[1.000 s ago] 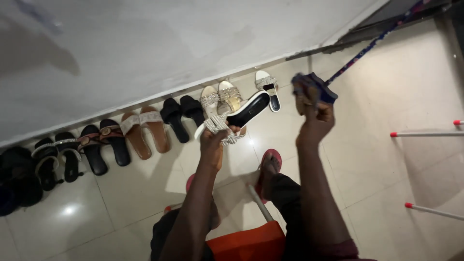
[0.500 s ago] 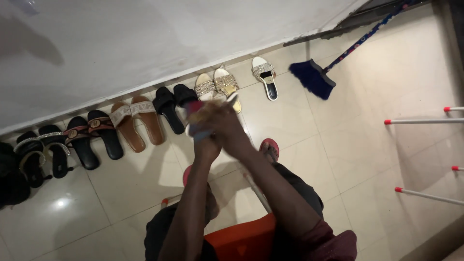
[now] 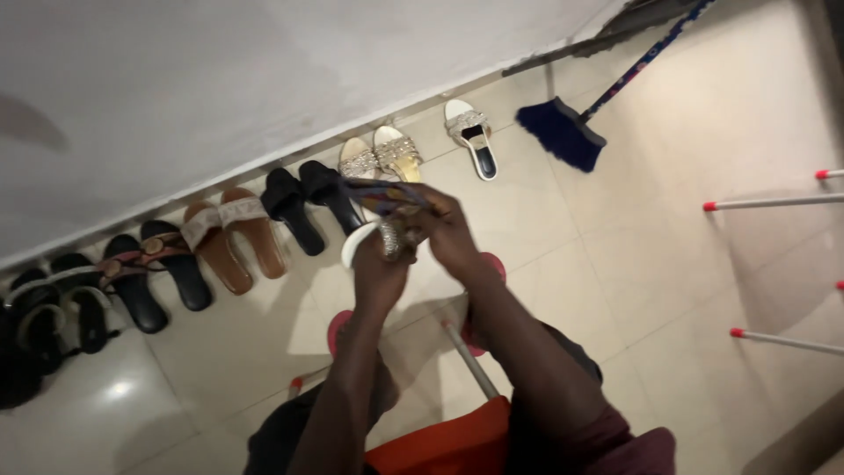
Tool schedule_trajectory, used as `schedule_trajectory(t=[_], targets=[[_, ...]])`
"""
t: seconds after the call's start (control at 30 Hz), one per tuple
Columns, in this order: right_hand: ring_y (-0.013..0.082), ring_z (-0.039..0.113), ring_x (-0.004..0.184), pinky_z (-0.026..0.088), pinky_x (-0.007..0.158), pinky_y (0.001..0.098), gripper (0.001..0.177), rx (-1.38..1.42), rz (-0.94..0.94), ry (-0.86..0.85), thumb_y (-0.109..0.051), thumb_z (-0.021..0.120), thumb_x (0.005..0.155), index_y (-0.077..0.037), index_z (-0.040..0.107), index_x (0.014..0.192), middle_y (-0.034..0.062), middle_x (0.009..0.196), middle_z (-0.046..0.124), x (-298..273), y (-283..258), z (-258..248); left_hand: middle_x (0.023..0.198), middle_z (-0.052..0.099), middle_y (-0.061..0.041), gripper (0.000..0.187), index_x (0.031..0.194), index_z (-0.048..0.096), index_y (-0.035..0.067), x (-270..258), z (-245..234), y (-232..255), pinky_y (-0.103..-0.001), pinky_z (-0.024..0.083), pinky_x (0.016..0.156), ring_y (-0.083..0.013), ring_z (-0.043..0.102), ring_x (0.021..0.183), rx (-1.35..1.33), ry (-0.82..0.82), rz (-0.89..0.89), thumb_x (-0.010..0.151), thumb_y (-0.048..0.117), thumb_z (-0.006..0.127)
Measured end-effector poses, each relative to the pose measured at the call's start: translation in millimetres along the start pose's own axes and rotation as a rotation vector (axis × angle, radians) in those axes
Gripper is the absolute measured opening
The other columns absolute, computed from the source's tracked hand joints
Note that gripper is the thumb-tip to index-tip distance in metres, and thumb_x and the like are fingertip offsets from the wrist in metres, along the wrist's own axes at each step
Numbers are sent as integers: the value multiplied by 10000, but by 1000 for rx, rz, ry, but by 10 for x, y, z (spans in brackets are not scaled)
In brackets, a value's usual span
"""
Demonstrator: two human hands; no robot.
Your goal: The recorder is seen cleaning a series of women's shoes/sandals using a piece of patterned cloth.
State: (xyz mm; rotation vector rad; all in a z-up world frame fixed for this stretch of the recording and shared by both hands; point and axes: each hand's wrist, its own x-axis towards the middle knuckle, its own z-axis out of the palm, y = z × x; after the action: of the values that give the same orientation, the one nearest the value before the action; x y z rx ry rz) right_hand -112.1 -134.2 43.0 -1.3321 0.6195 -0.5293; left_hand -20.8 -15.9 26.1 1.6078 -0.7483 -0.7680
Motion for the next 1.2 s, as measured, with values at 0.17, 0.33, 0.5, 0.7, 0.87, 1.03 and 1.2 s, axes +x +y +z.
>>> schedule_trajectory(t=[0.17,0.33,0.5,0.7,0.87,1.03,1.2], targets=[[244,697,1076,562,936,366,500,-382,-187,-101,118,500,837,-13,700,1276,157,1249,730,-83,-177,143,891,743,-110,193,1064,694,-44,-15,-40,-294,-305,560,609,-165,701,717,-298,70,-348,899,52,669],[255,750,974,631,788,349,465,-374,105,-56,92,500,879,-124,693,1244,54,1311,665,-49,-110,-184,941,748,-132,191,1095,676,-54,58,-77,-197,-295,598,655,-174,726,771,-412,75,-296,922,19,641],[292,720,910,560,801,391,273,-1078,8,37,10,638,860,-72,799,1065,112,1006,776,-46,250,-576,1018,761,-142,224,1162,641,-51,108,-235,-13,-287,611,725,-164,734,815,-548,137,-214,965,52,618],[369,680,714,551,682,448,285,-634,594,54,-128,580,966,-84,705,1219,210,861,738,32,-536,-55,1038,763,-150,229,1175,638,-43,117,-207,-345,-303,594,728,-187,726,806,-556,295,-263,993,95,623],[249,759,821,586,759,358,385,-725,42,27,-98,623,865,-54,693,1241,164,932,771,-17,-199,-193,1101,747,-156,297,1223,613,-19,127,-261,-200,-333,591,754,-220,748,857,-680,353,-355,976,140,655],[253,755,775,580,729,362,376,-806,83,105,-151,670,872,-60,701,1235,176,892,761,32,-228,-201,1148,738,-161,349,1263,600,4,178,-254,-157,-360,587,767,-247,748,890,-774,326,-375,986,214,636],[211,683,649,545,629,356,400,-784,156,123,-184,699,851,-60,698,1231,143,779,713,31,-318,-136,1193,715,-169,381,1292,588,0,157,-235,-281,-374,589,835,-255,741,938,-833,303,-340,1020,267,612]])
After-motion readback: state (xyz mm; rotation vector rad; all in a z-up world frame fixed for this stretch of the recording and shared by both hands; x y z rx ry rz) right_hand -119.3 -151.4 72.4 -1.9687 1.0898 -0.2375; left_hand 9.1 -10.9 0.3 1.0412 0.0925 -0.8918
